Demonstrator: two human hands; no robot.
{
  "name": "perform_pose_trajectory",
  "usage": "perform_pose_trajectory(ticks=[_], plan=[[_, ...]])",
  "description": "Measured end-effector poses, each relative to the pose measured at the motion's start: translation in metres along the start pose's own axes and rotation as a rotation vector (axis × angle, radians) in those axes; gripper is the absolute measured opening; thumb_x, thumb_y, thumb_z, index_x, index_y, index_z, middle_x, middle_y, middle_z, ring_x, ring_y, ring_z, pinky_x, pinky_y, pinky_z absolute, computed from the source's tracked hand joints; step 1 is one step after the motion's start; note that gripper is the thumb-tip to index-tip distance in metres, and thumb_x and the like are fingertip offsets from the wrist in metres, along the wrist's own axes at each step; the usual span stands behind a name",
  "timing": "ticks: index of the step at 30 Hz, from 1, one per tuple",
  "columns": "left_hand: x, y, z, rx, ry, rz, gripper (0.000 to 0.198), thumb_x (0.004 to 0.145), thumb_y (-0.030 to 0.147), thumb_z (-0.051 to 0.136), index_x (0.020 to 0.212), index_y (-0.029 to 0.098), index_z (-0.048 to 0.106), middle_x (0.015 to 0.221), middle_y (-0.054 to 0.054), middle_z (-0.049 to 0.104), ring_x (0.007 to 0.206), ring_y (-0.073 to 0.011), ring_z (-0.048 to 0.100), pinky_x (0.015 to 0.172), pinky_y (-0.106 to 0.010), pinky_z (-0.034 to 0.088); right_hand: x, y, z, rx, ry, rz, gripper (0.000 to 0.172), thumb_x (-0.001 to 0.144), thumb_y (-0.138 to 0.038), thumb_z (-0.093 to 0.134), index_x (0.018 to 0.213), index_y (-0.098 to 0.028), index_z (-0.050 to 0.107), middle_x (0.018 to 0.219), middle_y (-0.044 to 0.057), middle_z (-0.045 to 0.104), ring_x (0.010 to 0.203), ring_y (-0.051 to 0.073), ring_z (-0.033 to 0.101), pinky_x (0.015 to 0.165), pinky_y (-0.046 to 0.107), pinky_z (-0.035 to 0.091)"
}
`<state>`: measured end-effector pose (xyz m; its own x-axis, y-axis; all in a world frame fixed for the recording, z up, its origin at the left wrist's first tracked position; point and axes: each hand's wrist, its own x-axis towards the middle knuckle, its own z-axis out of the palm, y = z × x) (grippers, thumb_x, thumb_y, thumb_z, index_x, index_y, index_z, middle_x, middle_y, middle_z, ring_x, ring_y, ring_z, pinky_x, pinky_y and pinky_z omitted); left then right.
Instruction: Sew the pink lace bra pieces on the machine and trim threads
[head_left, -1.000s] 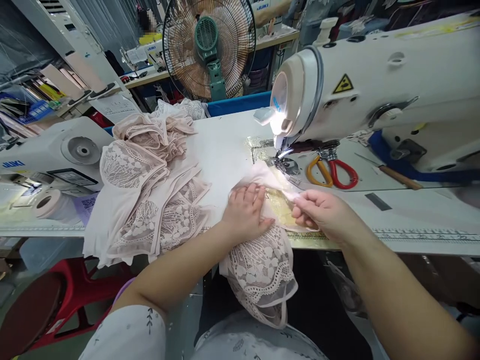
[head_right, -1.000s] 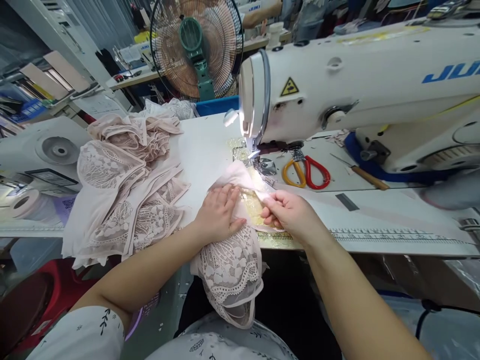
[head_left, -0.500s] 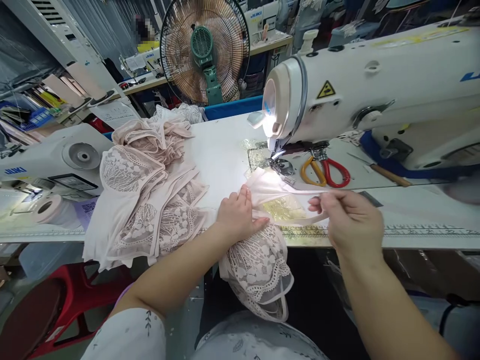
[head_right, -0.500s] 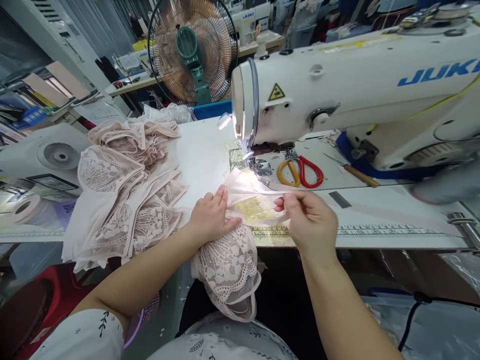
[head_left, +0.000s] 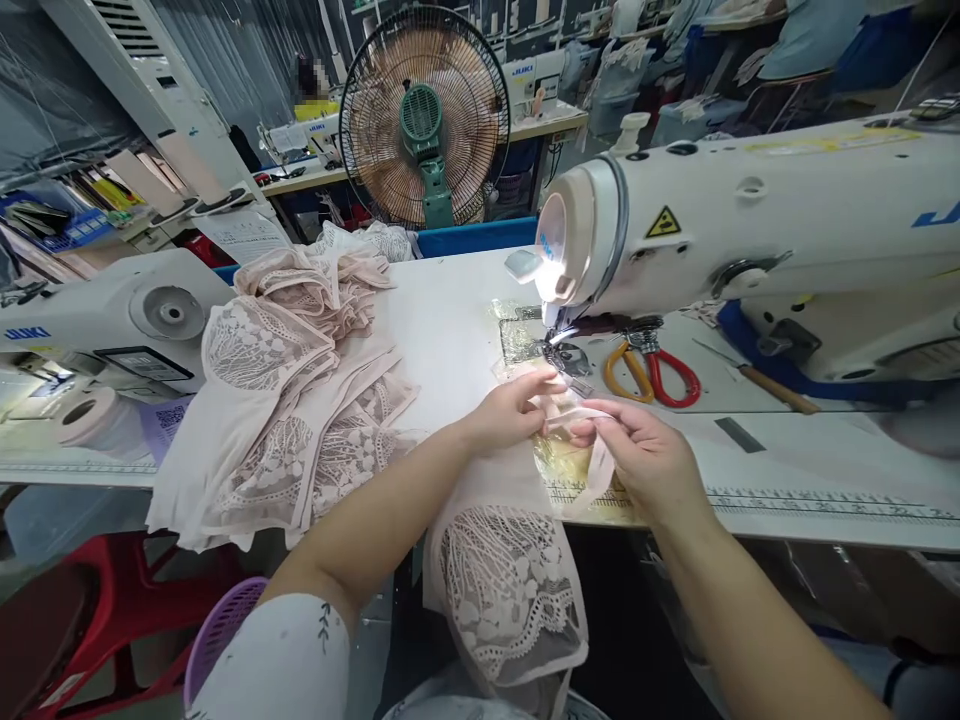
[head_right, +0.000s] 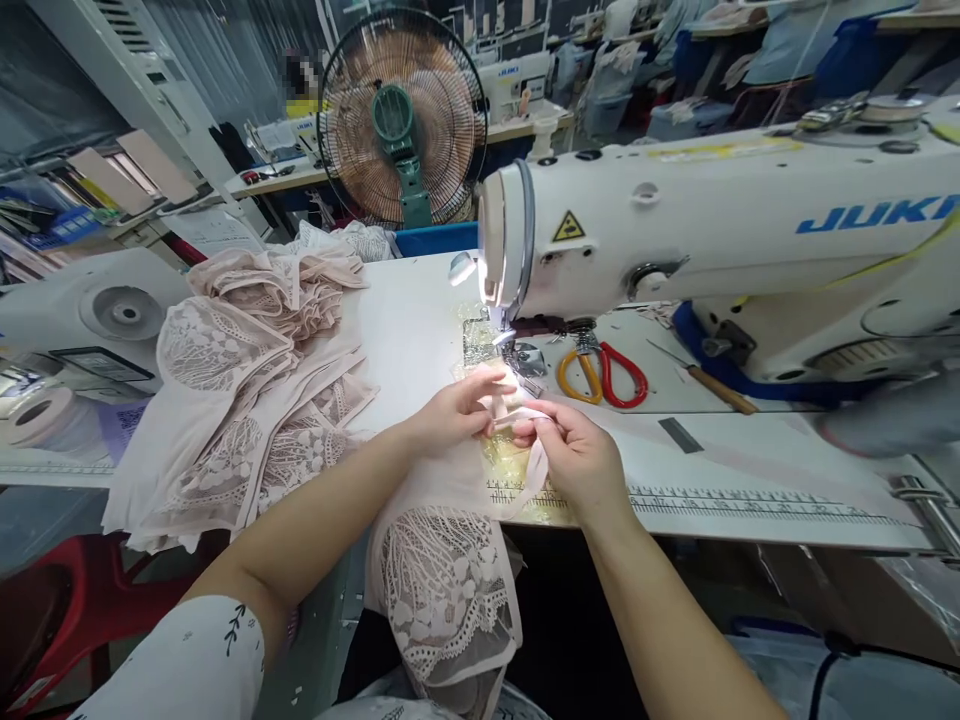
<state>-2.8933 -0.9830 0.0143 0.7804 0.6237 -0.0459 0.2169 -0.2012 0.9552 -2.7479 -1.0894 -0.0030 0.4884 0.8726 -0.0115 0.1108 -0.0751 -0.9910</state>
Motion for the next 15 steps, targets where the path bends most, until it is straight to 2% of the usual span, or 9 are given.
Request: perform_pose_trajectory(ticks=[3, 6, 8, 12, 15], plan=[[0.005, -0.007, -0.002, -0.165, -0.078, -0.041, 0.04, 0.078, 0.002, 0.051, 0.117, 0.012, 0.056, 0.103, -0.009, 0.064, 0.068, -0.0082, 0.058, 0.068, -0.027, 0.05, 0.002, 0.002, -0.001, 0.038, -0.017, 0.021, 0.036, 0.076, -0.047, 0.061, 0.098, -0.019, 0.066, 0.077, 0.006, 0.071, 0.07, 0.02, 0.069, 0.067, 0.035, 0.059], [0.001, -0.01, -0.005, -0.164, -0.081, -0.011, 0.016, 0.077, 0.009, 0.06, 0.093, 0.013, 0.062, 0.084, -0.003, 0.062, 0.075, -0.01, 0.057, 0.07, -0.024, 0.046, 0.006, 0.004, -0.004, 0.02, -0.026, 0.032, 0.035, 0.077, -0.049, 0.06, 0.096, -0.019, 0.064, 0.075, 0.005, 0.07, 0.069, 0.019, 0.068, 0.065, 0.033, 0.058], [-0.002, -0.011, -0.007, -0.183, -0.097, -0.006, 0.012, 0.077, 0.011, 0.064, 0.088, 0.013, 0.062, 0.082, -0.001, 0.06, 0.074, -0.0099, 0.056, 0.07, -0.024, 0.045, 0.008, 0.005, -0.005, -0.033, -0.033, 0.031, 0.031, 0.078, -0.048, 0.057, 0.09, -0.019, 0.063, 0.071, 0.004, 0.068, 0.065, 0.018, 0.066, 0.061, 0.031, 0.056], [-0.005, -0.011, -0.01, -0.231, -0.132, 0.006, 0.016, 0.075, 0.013, 0.065, 0.091, 0.012, 0.06, 0.075, 0.001, 0.055, 0.067, -0.0088, 0.051, 0.064, -0.024, 0.041, 0.012, -0.001, -0.008, -0.211, -0.068, 0.007, 0.021, 0.078, -0.04, 0.054, 0.072, -0.02, 0.059, 0.065, 0.003, 0.066, 0.06, 0.018, 0.064, 0.054, 0.028, 0.051], [-0.006, -0.008, -0.012, -0.261, -0.127, 0.002, 0.006, 0.08, 0.019, 0.061, 0.081, 0.013, 0.059, 0.061, 0.005, 0.049, 0.056, -0.0071, 0.043, 0.056, -0.023, 0.035, 0.011, -0.008, -0.008, -0.345, -0.081, -0.031, 0.013, 0.072, -0.033, 0.058, 0.073, -0.021, 0.063, 0.069, 0.003, 0.067, 0.064, 0.02, 0.064, 0.054, 0.029, 0.049]])
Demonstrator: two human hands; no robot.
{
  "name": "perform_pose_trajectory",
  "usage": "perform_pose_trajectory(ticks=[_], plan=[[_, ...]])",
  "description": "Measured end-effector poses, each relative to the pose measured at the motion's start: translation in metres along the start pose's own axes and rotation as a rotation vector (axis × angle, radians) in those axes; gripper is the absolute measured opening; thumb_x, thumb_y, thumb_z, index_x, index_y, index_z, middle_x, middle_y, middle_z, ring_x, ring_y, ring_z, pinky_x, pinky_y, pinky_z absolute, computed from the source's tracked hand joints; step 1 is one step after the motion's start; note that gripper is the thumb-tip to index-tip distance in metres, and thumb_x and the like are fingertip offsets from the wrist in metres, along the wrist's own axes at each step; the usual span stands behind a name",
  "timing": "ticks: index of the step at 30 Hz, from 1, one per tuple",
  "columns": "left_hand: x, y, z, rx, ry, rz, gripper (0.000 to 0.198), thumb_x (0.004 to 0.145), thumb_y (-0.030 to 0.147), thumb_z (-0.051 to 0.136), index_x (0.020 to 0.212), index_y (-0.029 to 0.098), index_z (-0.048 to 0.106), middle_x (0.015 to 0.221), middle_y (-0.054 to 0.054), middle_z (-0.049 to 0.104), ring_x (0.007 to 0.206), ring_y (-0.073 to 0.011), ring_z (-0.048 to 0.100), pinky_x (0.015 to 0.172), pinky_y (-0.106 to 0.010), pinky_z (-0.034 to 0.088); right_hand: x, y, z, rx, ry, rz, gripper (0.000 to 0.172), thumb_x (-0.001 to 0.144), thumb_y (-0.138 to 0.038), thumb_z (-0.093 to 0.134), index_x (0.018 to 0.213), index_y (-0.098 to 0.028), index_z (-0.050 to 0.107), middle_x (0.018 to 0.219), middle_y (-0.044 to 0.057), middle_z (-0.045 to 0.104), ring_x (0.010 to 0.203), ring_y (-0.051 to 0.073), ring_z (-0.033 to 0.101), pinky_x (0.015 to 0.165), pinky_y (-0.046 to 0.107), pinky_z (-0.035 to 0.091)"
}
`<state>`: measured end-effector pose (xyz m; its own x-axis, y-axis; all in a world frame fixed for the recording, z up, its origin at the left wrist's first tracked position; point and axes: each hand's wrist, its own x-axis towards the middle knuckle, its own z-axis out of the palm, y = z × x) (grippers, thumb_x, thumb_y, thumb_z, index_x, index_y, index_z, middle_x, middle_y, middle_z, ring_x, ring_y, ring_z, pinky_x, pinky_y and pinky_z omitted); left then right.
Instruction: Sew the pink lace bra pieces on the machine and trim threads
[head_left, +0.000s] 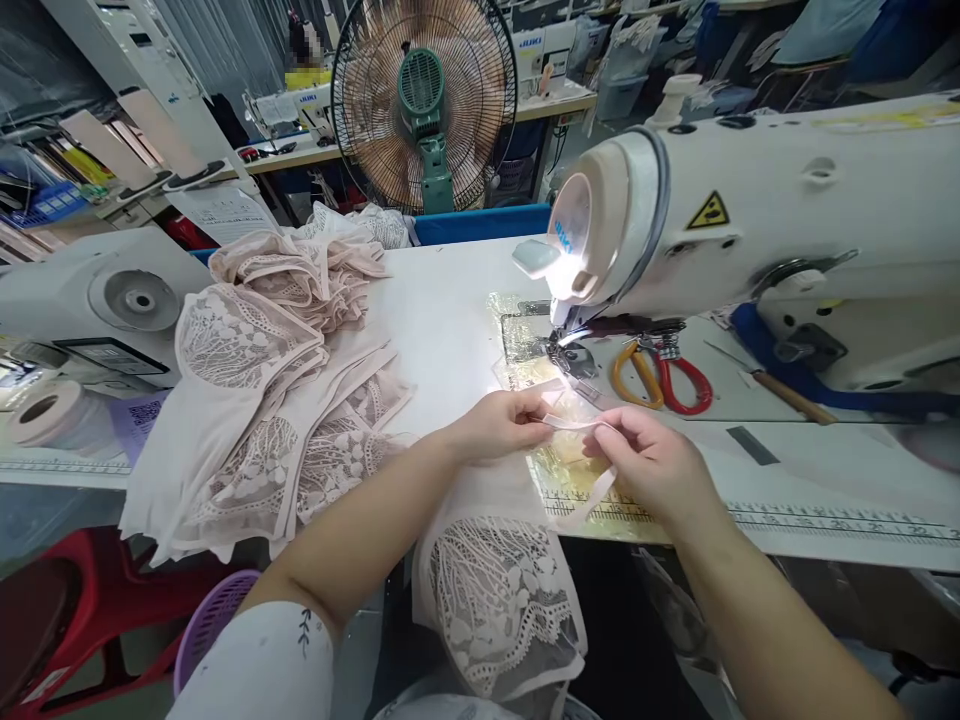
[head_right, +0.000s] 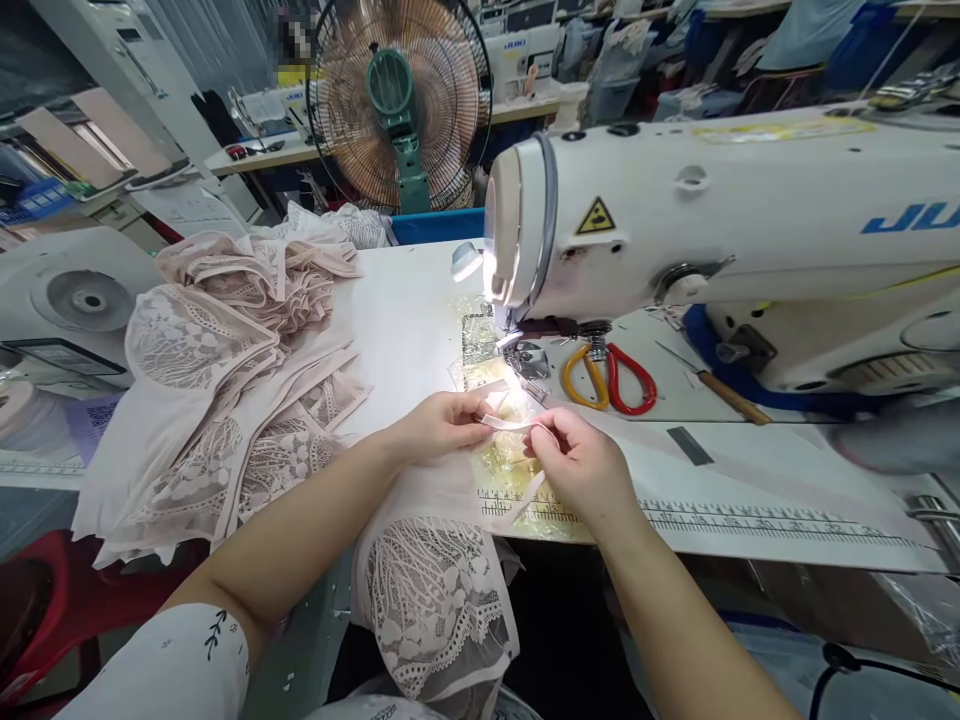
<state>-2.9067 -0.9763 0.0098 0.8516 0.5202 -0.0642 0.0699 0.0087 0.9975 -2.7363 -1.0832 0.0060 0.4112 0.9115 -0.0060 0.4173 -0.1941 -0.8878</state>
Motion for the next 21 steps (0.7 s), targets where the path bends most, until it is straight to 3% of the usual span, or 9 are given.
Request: perform_pose_trajectory(ticks=[2, 4, 6, 8, 13, 21], plan=[[-0.001, 0.003, 0.0, -0.024, -0.026, 0.006, 0.012, 0.081, 0.022, 0.058, 0.073, 0.014, 0.057, 0.055, 0.006, 0.046, 0.052, -0.0066, 0.04, 0.054, -0.023, 0.033, -0.001, -0.003, 0.001, -0.065, 0.042, -0.105, 0.018, 0.071, -0.031, 0.059, 0.084, -0.022, 0.067, 0.086, 0.006, 0.069, 0.076, 0.022, 0.065, 0.062, 0.032, 0.051], [-0.001, 0.005, 0.001, -0.042, -0.035, 0.016, 0.016, 0.081, 0.024, 0.058, 0.069, 0.014, 0.054, 0.054, 0.005, 0.046, 0.051, -0.0064, 0.04, 0.053, -0.023, 0.032, -0.001, -0.006, 0.004, -0.158, 0.095, -0.359, 0.023, 0.076, -0.03, 0.057, 0.095, -0.022, 0.068, 0.102, 0.008, 0.067, 0.089, 0.023, 0.063, 0.073, 0.034, 0.052], [-0.002, 0.006, 0.001, -0.052, -0.022, 0.025, 0.018, 0.081, 0.025, 0.059, 0.067, 0.015, 0.053, 0.054, 0.005, 0.046, 0.051, -0.0063, 0.039, 0.053, -0.023, 0.031, 0.0, -0.008, 0.007, -0.298, 0.128, -0.647, 0.021, 0.084, -0.027, 0.052, 0.097, -0.021, 0.068, 0.103, 0.009, 0.067, 0.092, 0.022, 0.062, 0.076, 0.034, 0.052], [-0.003, 0.007, 0.001, -0.05, -0.001, 0.026, 0.02, 0.081, 0.026, 0.059, 0.065, 0.015, 0.052, 0.054, 0.005, 0.045, 0.051, -0.0064, 0.039, 0.053, -0.023, 0.031, 0.001, -0.009, 0.01, -0.447, 0.158, -0.807, 0.019, 0.089, -0.023, 0.049, 0.093, -0.021, 0.067, 0.094, 0.007, 0.069, 0.085, 0.02, 0.062, 0.072, 0.032, 0.05], [-0.004, 0.008, 0.002, -0.054, 0.061, 0.001, 0.026, 0.079, 0.029, 0.061, 0.062, 0.016, 0.048, 0.053, 0.006, 0.044, 0.051, -0.0064, 0.038, 0.052, -0.023, 0.03, 0.003, -0.015, 0.013, -0.642, 0.244, -0.872, 0.022, 0.093, -0.024, 0.047, 0.082, -0.021, 0.067, 0.083, 0.004, 0.07, 0.074, 0.017, 0.061, 0.063, 0.028, 0.046], [-0.004, 0.007, 0.007, 0.032, 0.185, -0.044, 0.026, 0.073, 0.022, 0.06, 0.057, 0.018, 0.041, 0.053, 0.007, 0.037, 0.052, -0.0066, 0.035, 0.052, -0.022, 0.029, 0.001, -0.016, 0.023, -0.637, 0.301, -0.845, 0.024, 0.086, -0.016, 0.049, 0.063, -0.021, 0.053, 0.066, 0.002, 0.06, 0.066, 0.016, 0.051, 0.053, 0.027, 0.036]])
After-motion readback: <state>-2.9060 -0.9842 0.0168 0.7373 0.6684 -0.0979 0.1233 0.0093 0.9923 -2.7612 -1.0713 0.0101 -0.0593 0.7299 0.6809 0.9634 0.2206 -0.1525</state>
